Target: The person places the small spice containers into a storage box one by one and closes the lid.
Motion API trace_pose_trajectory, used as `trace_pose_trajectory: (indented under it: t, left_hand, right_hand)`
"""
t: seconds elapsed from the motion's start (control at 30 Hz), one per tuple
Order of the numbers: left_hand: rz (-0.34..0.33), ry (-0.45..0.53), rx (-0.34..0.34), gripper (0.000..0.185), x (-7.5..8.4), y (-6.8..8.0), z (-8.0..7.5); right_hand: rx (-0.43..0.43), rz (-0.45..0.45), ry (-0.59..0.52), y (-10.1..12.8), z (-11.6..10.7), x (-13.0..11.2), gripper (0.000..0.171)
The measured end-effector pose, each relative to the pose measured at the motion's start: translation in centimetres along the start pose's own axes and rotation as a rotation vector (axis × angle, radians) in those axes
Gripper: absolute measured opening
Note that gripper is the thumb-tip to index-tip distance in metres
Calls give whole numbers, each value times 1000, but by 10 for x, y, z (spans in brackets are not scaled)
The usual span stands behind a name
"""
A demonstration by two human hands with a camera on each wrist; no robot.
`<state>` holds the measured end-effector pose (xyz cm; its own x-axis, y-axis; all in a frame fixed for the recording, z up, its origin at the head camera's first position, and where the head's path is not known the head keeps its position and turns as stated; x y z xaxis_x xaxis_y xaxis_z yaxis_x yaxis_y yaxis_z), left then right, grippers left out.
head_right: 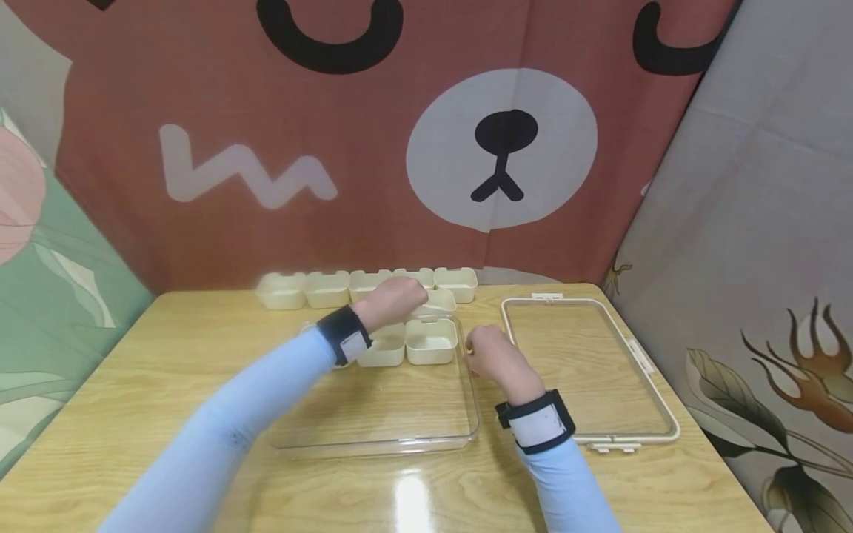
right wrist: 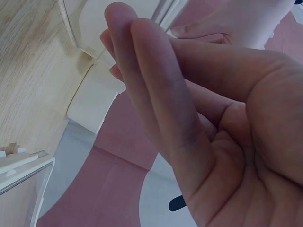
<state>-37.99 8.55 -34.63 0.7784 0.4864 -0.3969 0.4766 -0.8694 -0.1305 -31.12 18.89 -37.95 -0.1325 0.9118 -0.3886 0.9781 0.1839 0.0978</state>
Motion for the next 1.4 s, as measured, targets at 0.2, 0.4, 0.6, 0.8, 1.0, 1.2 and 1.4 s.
trace_pose_trajectory:
  t: [0.2, 0.4, 0.6, 0.8, 1.0, 1.2, 1.4]
  left_hand:
    - [-22, 0, 26, 26, -4, 6, -2]
    - [-36, -2, 32, 28, -7, 14, -7]
    - [-60, 11, 59, 28, -12, 22, -15]
    - [-66, 14, 60, 26, -15, 30, -17]
    - [-72, 2, 104, 27, -20, 39, -19]
    - [-81, -8, 121, 29, -22, 48, -19]
    - [-100, 22, 128, 27, -27, 59, -23]
  right_hand:
    - [13, -26, -5, 1, -1, -2, 19]
    - [12, -36, -8, 3, 0, -2, 16]
    - [25, -48, 12, 3, -2, -4, 13]
    - [27, -49, 21, 3, -3, -5, 16]
    - [21, -49, 14, 4, -2, -7, 16]
    - [29, -50, 4, 4, -2, -6, 11]
    - [27, -49, 16, 4, -3, -6, 11]
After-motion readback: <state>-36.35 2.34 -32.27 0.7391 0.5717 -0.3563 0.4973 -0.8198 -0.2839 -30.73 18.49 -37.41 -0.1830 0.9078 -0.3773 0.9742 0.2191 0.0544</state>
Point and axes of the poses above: each hand's wrist, its own y-axis away from the middle knuckle, its own z-axis out of the palm, x = y × z, the point moved 8 cm from there along -y, towards the middle knuckle, and after that the axes turned 6 degrees about z, right-handed, at the moved point
